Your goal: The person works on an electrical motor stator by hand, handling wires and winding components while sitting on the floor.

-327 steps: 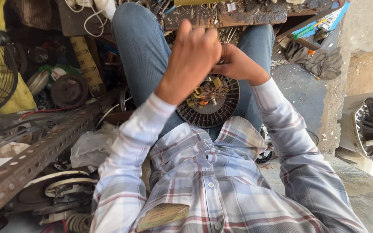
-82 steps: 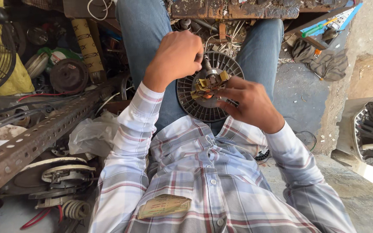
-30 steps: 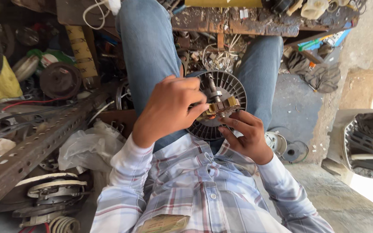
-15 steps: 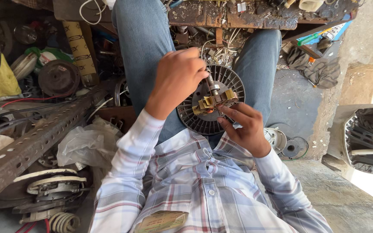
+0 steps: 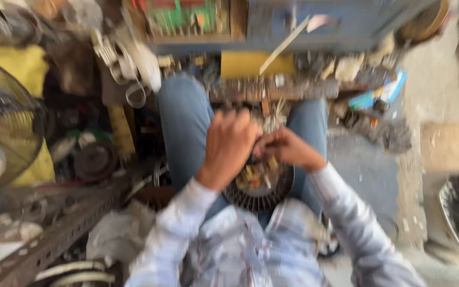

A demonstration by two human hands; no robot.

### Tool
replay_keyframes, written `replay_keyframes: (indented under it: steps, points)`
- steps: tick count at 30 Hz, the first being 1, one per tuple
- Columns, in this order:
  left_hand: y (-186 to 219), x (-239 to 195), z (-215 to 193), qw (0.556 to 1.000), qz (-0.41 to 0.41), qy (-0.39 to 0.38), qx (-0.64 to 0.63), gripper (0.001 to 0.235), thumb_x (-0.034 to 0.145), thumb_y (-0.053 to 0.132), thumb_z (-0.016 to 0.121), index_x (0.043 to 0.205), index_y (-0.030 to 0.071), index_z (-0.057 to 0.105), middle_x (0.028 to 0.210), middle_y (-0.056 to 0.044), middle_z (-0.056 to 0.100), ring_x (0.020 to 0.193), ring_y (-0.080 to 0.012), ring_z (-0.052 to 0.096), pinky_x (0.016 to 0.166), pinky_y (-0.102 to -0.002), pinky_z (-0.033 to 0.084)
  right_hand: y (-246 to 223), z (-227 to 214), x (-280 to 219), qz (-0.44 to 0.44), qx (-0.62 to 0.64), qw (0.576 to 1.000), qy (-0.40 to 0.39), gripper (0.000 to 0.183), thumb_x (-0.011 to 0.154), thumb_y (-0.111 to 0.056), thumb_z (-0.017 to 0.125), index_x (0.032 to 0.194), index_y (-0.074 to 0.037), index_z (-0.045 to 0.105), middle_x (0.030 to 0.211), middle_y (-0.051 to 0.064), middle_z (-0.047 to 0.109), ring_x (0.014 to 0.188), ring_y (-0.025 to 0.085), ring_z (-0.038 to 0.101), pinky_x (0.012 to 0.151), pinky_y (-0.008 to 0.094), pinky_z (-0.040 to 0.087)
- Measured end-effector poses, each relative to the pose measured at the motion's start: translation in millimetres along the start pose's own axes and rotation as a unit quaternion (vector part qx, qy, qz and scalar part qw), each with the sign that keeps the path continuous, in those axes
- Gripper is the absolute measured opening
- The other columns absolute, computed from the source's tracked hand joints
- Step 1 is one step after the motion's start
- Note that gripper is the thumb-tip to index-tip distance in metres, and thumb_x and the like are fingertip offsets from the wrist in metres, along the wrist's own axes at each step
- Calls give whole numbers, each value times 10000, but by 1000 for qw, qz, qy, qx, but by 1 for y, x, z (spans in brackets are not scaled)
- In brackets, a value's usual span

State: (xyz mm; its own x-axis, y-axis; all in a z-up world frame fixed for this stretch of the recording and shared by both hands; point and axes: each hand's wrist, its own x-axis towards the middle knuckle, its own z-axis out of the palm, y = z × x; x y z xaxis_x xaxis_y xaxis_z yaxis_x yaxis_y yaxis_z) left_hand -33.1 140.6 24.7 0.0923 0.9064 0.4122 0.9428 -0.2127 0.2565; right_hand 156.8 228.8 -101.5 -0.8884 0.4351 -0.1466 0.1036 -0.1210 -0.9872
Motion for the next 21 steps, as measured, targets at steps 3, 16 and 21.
replay_keyframes:
  steps: [3,16,21]
  points:
    - [29,-20,-8,997,-5,-3,-71,84,881,194,720,835,131,690,757,-39,585,728,-233,625,675,-430,421,22,-15,-1,52,98,994,-17,102,919,1,719,988,23,791,712,20,690,550,72,559,483,232,456]
    - [77,-114,-9,969,-14,-204,-141,90,889,158,711,929,79,692,834,-73,591,766,-241,648,679,-409,471,-22,12,-25,-77,-122,975,171,95,909,1,722,987,-38,760,846,34,673,626,99,578,529,270,442]
    - [52,-120,-22,967,-1,-164,-197,109,820,186,769,838,98,708,793,-77,576,737,-248,639,639,-412,460,-45,70,-80,-276,-383,865,167,352,800,-23,730,1143,-95,747,882,84,613,748,249,644,636,366,519]
